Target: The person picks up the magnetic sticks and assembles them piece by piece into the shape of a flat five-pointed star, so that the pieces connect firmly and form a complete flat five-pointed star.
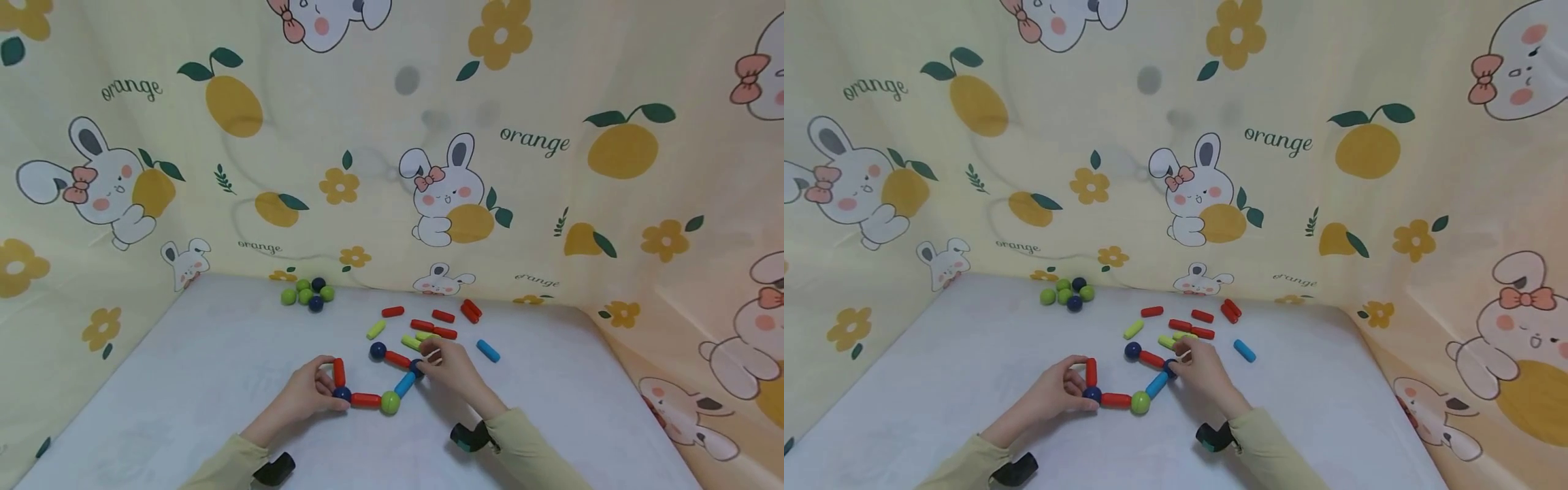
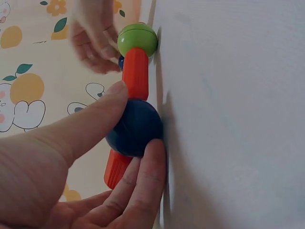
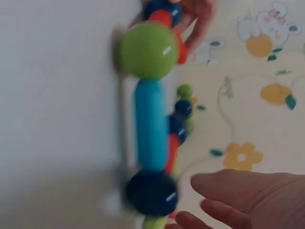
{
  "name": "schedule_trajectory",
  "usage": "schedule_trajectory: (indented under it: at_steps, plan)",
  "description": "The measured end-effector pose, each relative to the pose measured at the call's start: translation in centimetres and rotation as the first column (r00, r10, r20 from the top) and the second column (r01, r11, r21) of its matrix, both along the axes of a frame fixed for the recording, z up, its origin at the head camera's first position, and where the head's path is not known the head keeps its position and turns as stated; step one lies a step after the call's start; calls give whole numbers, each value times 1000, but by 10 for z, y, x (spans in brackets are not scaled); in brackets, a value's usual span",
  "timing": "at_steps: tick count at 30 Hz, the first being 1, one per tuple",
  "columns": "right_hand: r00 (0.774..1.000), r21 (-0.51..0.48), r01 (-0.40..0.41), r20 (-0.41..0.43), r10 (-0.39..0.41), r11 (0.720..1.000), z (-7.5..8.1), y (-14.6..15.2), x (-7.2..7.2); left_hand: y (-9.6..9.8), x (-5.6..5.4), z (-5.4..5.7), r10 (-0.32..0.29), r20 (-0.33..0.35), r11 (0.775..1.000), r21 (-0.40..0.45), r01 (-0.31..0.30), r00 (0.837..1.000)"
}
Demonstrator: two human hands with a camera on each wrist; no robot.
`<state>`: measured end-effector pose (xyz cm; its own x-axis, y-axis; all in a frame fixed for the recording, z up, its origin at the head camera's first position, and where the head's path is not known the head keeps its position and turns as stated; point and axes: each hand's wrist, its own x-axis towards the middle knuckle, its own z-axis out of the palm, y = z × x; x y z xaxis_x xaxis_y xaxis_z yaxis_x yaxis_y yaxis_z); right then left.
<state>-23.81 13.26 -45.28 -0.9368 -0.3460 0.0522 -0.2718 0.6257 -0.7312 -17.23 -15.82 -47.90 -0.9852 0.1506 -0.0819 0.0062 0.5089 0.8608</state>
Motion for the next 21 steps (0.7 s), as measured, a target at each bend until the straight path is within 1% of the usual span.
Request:
schedule_trajectory:
  at_steps: [1,3,4,6,8,10,12,13,15,17,21]
  plan:
    - [1000,-19,-12,-19,12,1000,3,-4,1,0,0,-1,0,-3,1000,2,0,1000]
    - [997,-53,-66,-50,64,996,7,-13,2,-1,0,-1,-4,-9,1000,7,4,1000]
    - [993,-65,-109,-57,105,992,8,-18,2,-1,0,-1,-3,-5,1000,14,3,1000]
    - [977,-71,-208,-53,204,976,8,-27,3,-1,1,-1,-8,-3,1000,29,8,1000]
    - [953,-63,-302,-16,302,951,8,-37,3,0,0,0,-13,-1,999,39,13,1000]
    - [920,-58,-389,34,391,919,6,-47,3,0,0,2,-16,1,999,47,16,1000]
    - [889,-63,-446,83,450,893,3,-56,3,0,0,2,-22,-4,999,46,22,1000]
    - [877,-67,-464,105,468,884,1,-60,4,-1,-1,2,-26,-8,999,45,27,1000]
    - [862,-71,-485,131,490,872,-2,-67,4,-2,-1,2,-39,-14,998,49,40,999]
    - [853,-77,-495,143,501,865,-6,-73,5,-4,-2,1,-58,-19,997,54,59,998]
    - [840,-116,-506,158,519,855,-10,-80,8,-10,-4,-2,-103,-4,990,99,103,995]
